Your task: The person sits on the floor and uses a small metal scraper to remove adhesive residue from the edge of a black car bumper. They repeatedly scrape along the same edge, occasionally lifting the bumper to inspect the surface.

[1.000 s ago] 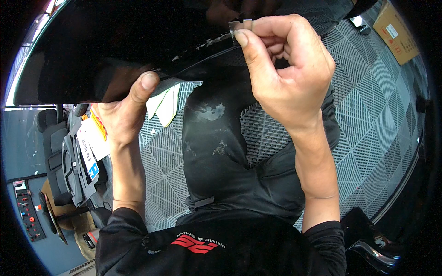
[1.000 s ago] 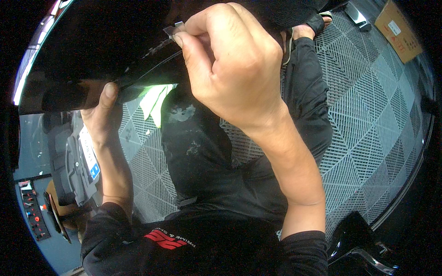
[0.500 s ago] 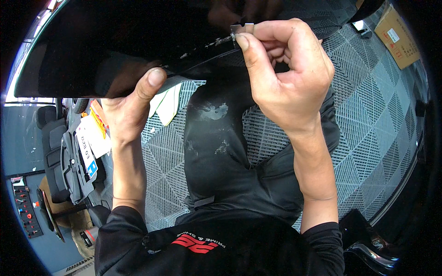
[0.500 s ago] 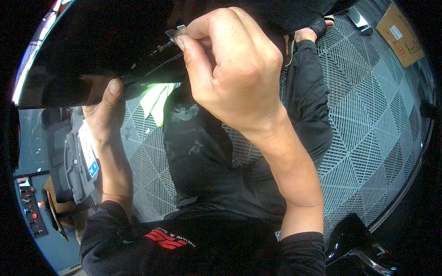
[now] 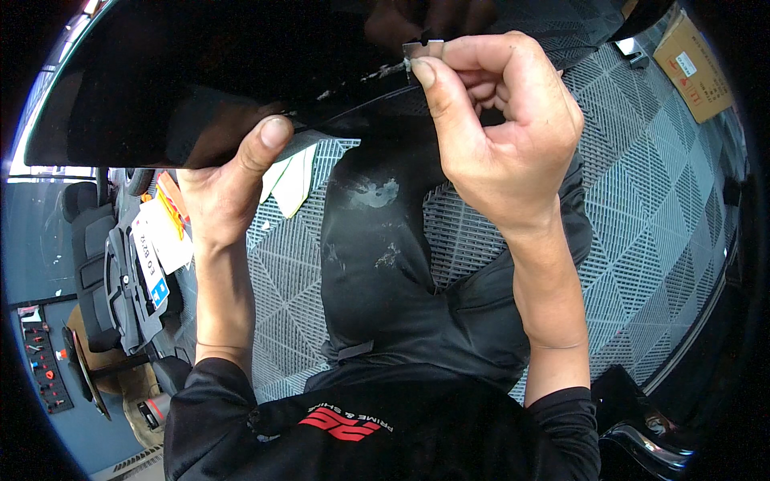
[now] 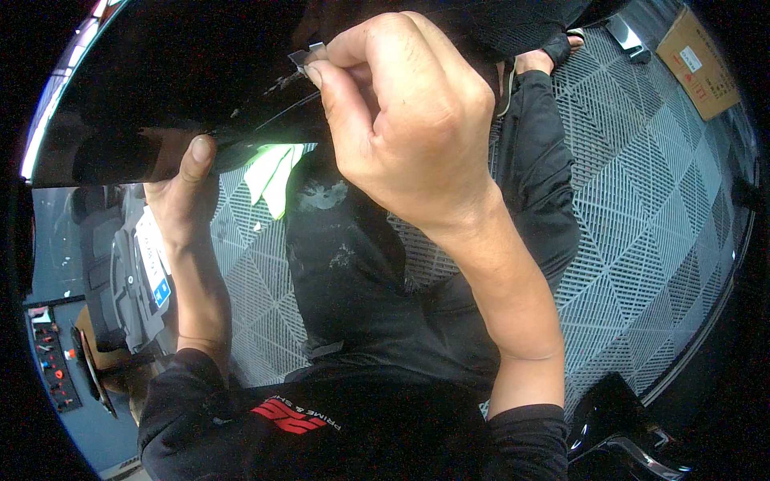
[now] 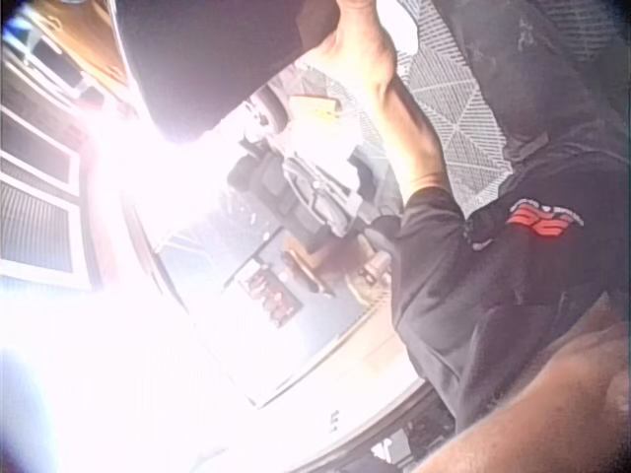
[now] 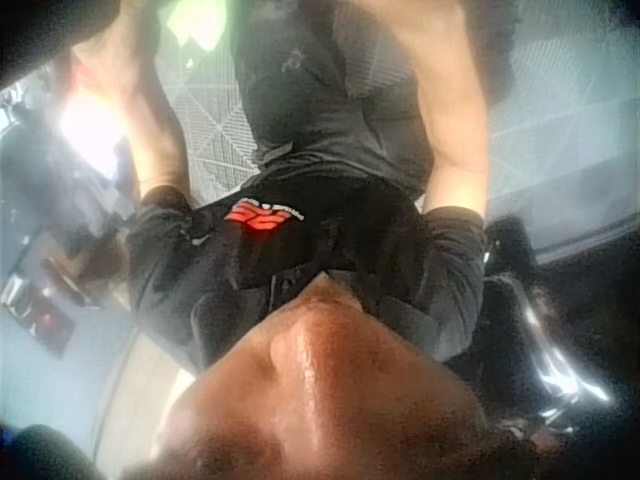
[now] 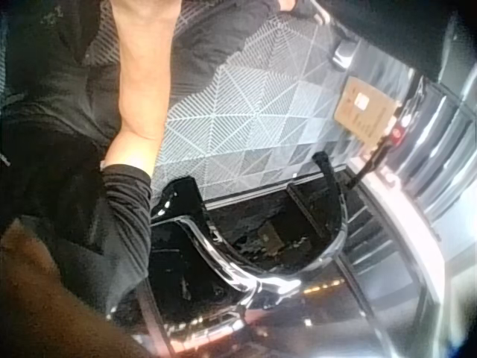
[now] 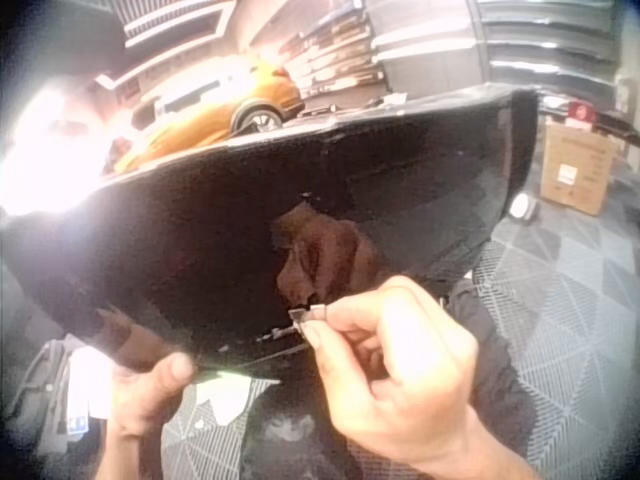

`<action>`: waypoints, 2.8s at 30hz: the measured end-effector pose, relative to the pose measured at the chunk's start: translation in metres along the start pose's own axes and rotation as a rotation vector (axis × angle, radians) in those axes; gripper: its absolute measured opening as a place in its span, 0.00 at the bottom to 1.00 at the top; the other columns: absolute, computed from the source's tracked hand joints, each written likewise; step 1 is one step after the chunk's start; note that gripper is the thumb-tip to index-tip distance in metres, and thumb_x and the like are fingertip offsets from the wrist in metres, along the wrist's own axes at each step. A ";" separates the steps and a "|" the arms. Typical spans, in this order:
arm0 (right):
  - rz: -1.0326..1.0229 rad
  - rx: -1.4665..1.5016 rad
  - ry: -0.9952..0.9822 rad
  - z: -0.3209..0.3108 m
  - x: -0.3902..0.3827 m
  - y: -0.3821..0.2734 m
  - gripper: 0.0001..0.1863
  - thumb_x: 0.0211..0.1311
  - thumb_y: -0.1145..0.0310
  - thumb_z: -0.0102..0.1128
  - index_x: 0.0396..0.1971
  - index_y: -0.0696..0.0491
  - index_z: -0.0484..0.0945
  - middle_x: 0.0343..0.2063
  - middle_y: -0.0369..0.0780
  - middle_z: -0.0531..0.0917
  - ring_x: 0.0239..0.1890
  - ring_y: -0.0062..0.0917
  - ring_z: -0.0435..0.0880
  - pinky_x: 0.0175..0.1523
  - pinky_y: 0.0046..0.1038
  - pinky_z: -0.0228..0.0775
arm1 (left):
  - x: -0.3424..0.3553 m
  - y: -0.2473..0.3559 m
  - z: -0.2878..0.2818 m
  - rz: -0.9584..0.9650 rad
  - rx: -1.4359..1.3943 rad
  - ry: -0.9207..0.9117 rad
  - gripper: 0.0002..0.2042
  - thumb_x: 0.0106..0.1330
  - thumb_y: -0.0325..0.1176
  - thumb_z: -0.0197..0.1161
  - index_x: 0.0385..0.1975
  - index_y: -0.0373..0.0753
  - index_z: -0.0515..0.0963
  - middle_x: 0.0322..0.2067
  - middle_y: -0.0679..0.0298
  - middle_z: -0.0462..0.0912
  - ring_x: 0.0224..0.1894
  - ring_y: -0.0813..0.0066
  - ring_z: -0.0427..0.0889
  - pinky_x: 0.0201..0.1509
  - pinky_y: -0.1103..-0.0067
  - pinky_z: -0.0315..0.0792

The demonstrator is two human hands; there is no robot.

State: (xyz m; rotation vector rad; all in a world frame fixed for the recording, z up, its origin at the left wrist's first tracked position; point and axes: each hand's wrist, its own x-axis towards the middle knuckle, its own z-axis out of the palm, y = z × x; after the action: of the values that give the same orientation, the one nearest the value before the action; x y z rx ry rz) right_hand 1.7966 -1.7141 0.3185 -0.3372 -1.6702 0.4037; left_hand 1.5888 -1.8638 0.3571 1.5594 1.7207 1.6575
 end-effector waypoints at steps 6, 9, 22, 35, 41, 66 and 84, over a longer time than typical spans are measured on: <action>-0.002 0.000 0.003 0.000 0.000 -0.001 0.07 0.59 0.77 0.74 0.33 0.57 0.83 0.26 0.37 0.88 0.25 0.13 0.85 0.30 0.12 0.76 | 0.000 0.001 0.001 0.011 -0.007 0.001 0.13 0.59 0.36 0.80 0.37 0.35 0.87 0.34 0.62 0.89 0.34 0.75 0.86 0.43 0.78 0.79; -0.007 -0.005 0.004 0.002 0.000 -0.001 0.07 0.59 0.76 0.74 0.33 0.57 0.83 0.26 0.37 0.88 0.24 0.13 0.84 0.30 0.12 0.76 | 0.001 0.000 0.002 0.028 -0.035 -0.015 0.13 0.59 0.35 0.80 0.38 0.35 0.87 0.33 0.62 0.89 0.34 0.75 0.86 0.42 0.79 0.79; -0.034 0.009 0.010 0.004 -0.001 0.001 0.06 0.59 0.77 0.74 0.33 0.57 0.83 0.26 0.36 0.88 0.24 0.13 0.84 0.29 0.12 0.75 | 0.001 0.003 0.006 0.022 -0.019 0.011 0.13 0.60 0.35 0.79 0.38 0.35 0.87 0.33 0.62 0.89 0.33 0.75 0.86 0.41 0.79 0.78; -0.002 0.026 0.003 0.007 -0.001 -0.004 0.07 0.58 0.79 0.74 0.32 0.58 0.83 0.26 0.36 0.88 0.24 0.13 0.84 0.30 0.13 0.76 | 0.002 0.003 0.008 0.022 -0.039 0.025 0.13 0.59 0.35 0.80 0.37 0.35 0.88 0.33 0.61 0.89 0.34 0.75 0.86 0.41 0.79 0.79; 0.017 0.068 -0.026 0.007 0.000 -0.004 0.07 0.58 0.79 0.74 0.33 0.58 0.82 0.27 0.37 0.88 0.25 0.15 0.85 0.32 0.14 0.77 | 0.001 0.005 0.006 -0.007 -0.003 0.010 0.13 0.59 0.36 0.80 0.37 0.35 0.87 0.34 0.61 0.89 0.34 0.74 0.87 0.42 0.79 0.79; 0.148 0.569 -0.416 -0.016 -0.004 -0.001 0.06 0.62 0.83 0.65 0.36 0.61 0.77 0.33 0.40 0.80 0.31 0.16 0.78 0.35 0.17 0.71 | 0.000 0.009 0.010 -0.014 -0.045 -0.004 0.13 0.60 0.37 0.79 0.37 0.35 0.88 0.33 0.62 0.89 0.35 0.74 0.87 0.43 0.79 0.79; 0.862 1.045 -0.097 -0.049 -0.093 -0.088 0.07 0.65 0.82 0.66 0.41 0.61 0.78 0.35 0.38 0.84 0.34 0.16 0.86 0.38 0.19 0.79 | -0.112 0.037 0.074 -0.122 -0.346 -0.221 0.30 0.56 0.37 0.82 0.56 0.31 0.77 0.50 0.56 0.78 0.49 0.70 0.82 0.56 0.73 0.76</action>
State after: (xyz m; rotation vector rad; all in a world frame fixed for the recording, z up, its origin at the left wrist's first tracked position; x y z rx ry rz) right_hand 1.8582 -1.8306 0.2816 -0.2203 -1.1148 1.8499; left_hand 1.7072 -1.9249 0.3157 1.3861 1.3098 1.5570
